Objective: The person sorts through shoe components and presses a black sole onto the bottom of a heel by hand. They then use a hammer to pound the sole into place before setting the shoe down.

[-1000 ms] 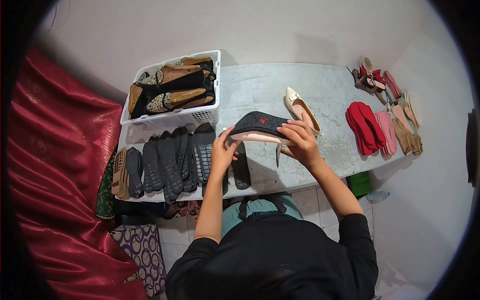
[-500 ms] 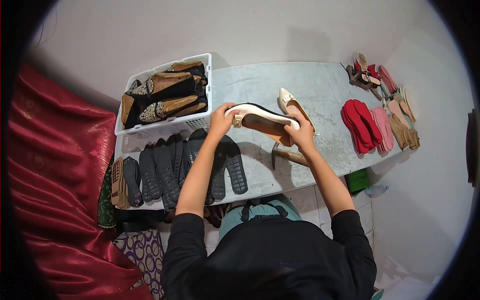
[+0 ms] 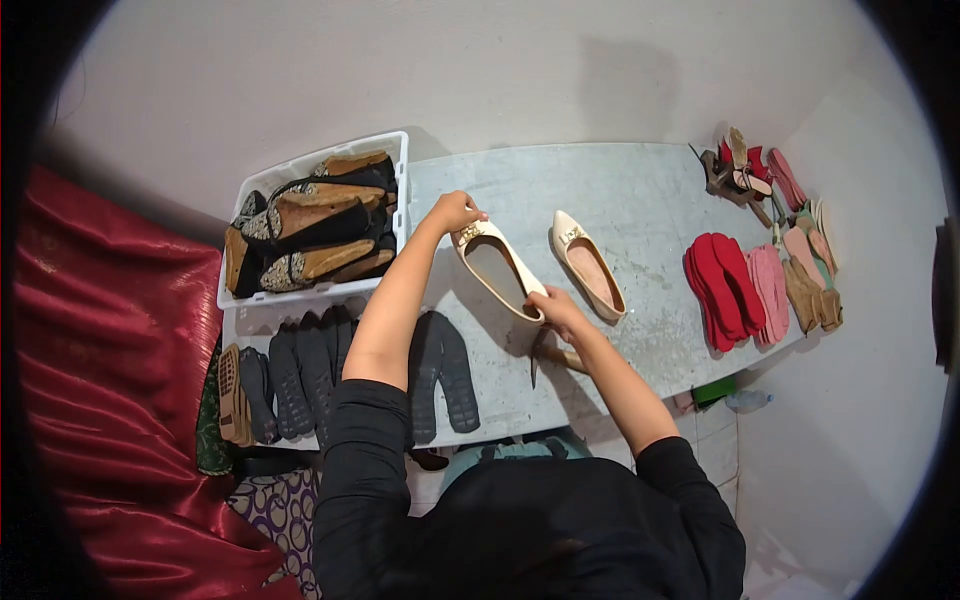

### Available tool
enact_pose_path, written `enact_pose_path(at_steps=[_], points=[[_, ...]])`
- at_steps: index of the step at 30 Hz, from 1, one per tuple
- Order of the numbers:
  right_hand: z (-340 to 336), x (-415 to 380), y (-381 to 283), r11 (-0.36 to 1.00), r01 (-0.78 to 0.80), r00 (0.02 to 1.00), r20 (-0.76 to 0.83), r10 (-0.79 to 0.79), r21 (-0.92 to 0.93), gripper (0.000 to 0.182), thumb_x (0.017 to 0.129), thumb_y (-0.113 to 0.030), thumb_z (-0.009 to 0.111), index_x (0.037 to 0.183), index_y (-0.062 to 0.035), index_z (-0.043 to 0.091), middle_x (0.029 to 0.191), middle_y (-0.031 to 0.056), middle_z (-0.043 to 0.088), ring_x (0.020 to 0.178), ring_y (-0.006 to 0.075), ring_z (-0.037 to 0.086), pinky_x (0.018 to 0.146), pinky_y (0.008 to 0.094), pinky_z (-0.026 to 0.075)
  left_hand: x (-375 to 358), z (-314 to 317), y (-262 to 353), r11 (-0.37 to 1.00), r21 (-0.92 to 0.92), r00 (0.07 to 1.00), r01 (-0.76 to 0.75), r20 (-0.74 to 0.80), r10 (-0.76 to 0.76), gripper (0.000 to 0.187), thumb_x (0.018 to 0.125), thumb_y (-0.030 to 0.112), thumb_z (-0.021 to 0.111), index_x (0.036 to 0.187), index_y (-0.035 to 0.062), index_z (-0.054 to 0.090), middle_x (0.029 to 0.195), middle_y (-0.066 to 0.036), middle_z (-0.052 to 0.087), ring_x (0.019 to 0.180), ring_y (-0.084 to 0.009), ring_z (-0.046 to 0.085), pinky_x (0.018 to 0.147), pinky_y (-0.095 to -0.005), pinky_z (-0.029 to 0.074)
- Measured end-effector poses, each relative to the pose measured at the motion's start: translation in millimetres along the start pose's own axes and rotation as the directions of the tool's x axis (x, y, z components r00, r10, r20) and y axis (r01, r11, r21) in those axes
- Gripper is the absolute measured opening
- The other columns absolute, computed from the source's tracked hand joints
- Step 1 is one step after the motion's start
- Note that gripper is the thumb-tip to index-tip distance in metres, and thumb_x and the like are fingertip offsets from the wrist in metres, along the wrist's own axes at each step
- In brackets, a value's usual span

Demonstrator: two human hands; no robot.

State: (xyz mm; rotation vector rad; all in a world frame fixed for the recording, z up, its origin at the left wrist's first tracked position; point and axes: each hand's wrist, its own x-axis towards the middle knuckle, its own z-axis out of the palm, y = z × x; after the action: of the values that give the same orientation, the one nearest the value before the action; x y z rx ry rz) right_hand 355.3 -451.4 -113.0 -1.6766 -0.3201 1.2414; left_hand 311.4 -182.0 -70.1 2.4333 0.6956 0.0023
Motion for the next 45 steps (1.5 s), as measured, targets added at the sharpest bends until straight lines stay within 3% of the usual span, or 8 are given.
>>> enact_pose_path(at_steps=[10, 12, 16, 21, 33, 36, 38, 45], points=[[20, 104, 3, 0.983, 0.076, 0.997, -0.019, -0.08, -0.169, 0.05, 0.073, -0.035, 0.057, 0.105, 0.0039, 0.057, 0.09, 0.0169, 0.063, 0.073, 0.0218, 0.062, 0.063, 0.0311, 0.049, 105, 15, -29, 0.996, 0.039, 0.996, 0.081, 0.036, -0.083, 0.045, 0.058, 0.033, 0.079, 0.084, 0.0015, 0.061, 0.085, -0.016, 0.064, 0.082, -0.0295, 0.061, 0.074, -0.0361, 0.048], [30, 136, 13, 0.972, 0.134, 0.982, -0.103, -0.156, -0.192, 0.062, 0.071, -0.04, 0.059, 0.115, 0.0035, 0.05, 0.1, 0.0225, 0.06, 0.085, 0.0288, 0.063, 0.073, 0.0344, 0.05, 123, 23, -42, 0.996, -0.024, 0.983, 0.085, -0.161, -0.087, 0.061, 0.053, 0.028, 0.083, 0.097, 0.0026, 0.049, 0.089, -0.019, 0.061, 0.086, -0.0333, 0.059, 0.075, -0.0384, 0.047], [47, 158, -8, 0.968, 0.106, 0.99, -0.069, -0.124, -0.228, 0.056, 0.076, -0.029, 0.058, 0.118, 0.0063, 0.045, 0.099, 0.0189, 0.059, 0.079, 0.0223, 0.062, 0.061, 0.0302, 0.052, 144, 34, -65, 0.981, -0.105, 0.924, 0.162, -0.333, -0.188, 0.078, 0.046, 0.018, 0.086, 0.105, 0.004, 0.038, 0.09, -0.023, 0.057, 0.088, -0.0381, 0.055, 0.075, -0.0411, 0.046], [72, 172, -26, 0.975, 0.152, 0.983, -0.08, -0.167, -0.161, 0.054, 0.072, -0.033, 0.06, 0.107, 0.0074, 0.049, 0.094, 0.0268, 0.06, 0.087, 0.0353, 0.061, 0.076, 0.038, 0.048, 159, 31, -81, 0.952, -0.239, 0.905, 0.191, -0.332, -0.265, 0.081, 0.044, 0.017, 0.087, 0.106, 0.0052, 0.036, 0.092, -0.024, 0.057, 0.091, -0.0389, 0.055, 0.076, -0.0407, 0.046], [91, 186, -58, 0.861, 0.158, 0.982, -0.013, -0.188, -0.484, 0.047, 0.077, -0.032, 0.053, 0.1, 0.0085, 0.044, 0.09, 0.0299, 0.057, 0.085, 0.0427, 0.058, 0.073, 0.0456, 0.047, 164, 28, -86, 0.99, -0.124, 0.897, 0.064, -0.427, -0.111, 0.068, 0.049, 0.014, 0.084, 0.101, 0.0054, 0.041, 0.09, -0.019, 0.056, 0.09, -0.0356, 0.053, 0.075, -0.0409, 0.044], [89, 177, -74, 0.675, 0.075, 0.997, 0.034, -0.074, -0.734, 0.048, 0.079, -0.036, 0.052, 0.102, 0.005, 0.044, 0.097, 0.024, 0.055, 0.091, 0.0374, 0.056, 0.074, 0.0445, 0.047, 164, 28, -87, 0.986, -0.149, 0.896, 0.077, -0.423, -0.134, 0.062, 0.05, 0.014, 0.083, 0.098, 0.0056, 0.044, 0.089, -0.018, 0.056, 0.089, -0.0345, 0.053, 0.076, -0.0409, 0.043], [91, 180, -64, 0.461, 0.149, 0.963, 0.022, -0.269, -0.875, 0.047, 0.08, -0.038, 0.051, 0.103, 0.0026, 0.044, 0.103, 0.0195, 0.051, 0.097, 0.0318, 0.052, 0.077, 0.0428, 0.046, 164, 30, -89, 0.993, -0.114, 0.898, 0.036, -0.432, -0.082, 0.054, 0.051, 0.014, 0.082, 0.094, 0.0061, 0.05, 0.087, -0.016, 0.055, 0.088, -0.0335, 0.052, 0.076, -0.0403, 0.043], [87, 186, -56, 0.638, 0.094, 0.991, 0.009, -0.135, -0.765, 0.053, 0.081, -0.042, 0.049, 0.107, 0.0033, 0.041, 0.105, 0.0217, 0.047, 0.099, 0.0361, 0.051, 0.078, 0.0461, 0.045, 163, 40, -87, 0.998, -0.015, 0.902, 0.056, -0.428, -0.057, 0.04, 0.058, 0.019, 0.078, 0.091, 0.0086, 0.058, 0.096, -0.012, 0.052, 0.095, -0.0302, 0.049, 0.08, -0.0383, 0.043]])
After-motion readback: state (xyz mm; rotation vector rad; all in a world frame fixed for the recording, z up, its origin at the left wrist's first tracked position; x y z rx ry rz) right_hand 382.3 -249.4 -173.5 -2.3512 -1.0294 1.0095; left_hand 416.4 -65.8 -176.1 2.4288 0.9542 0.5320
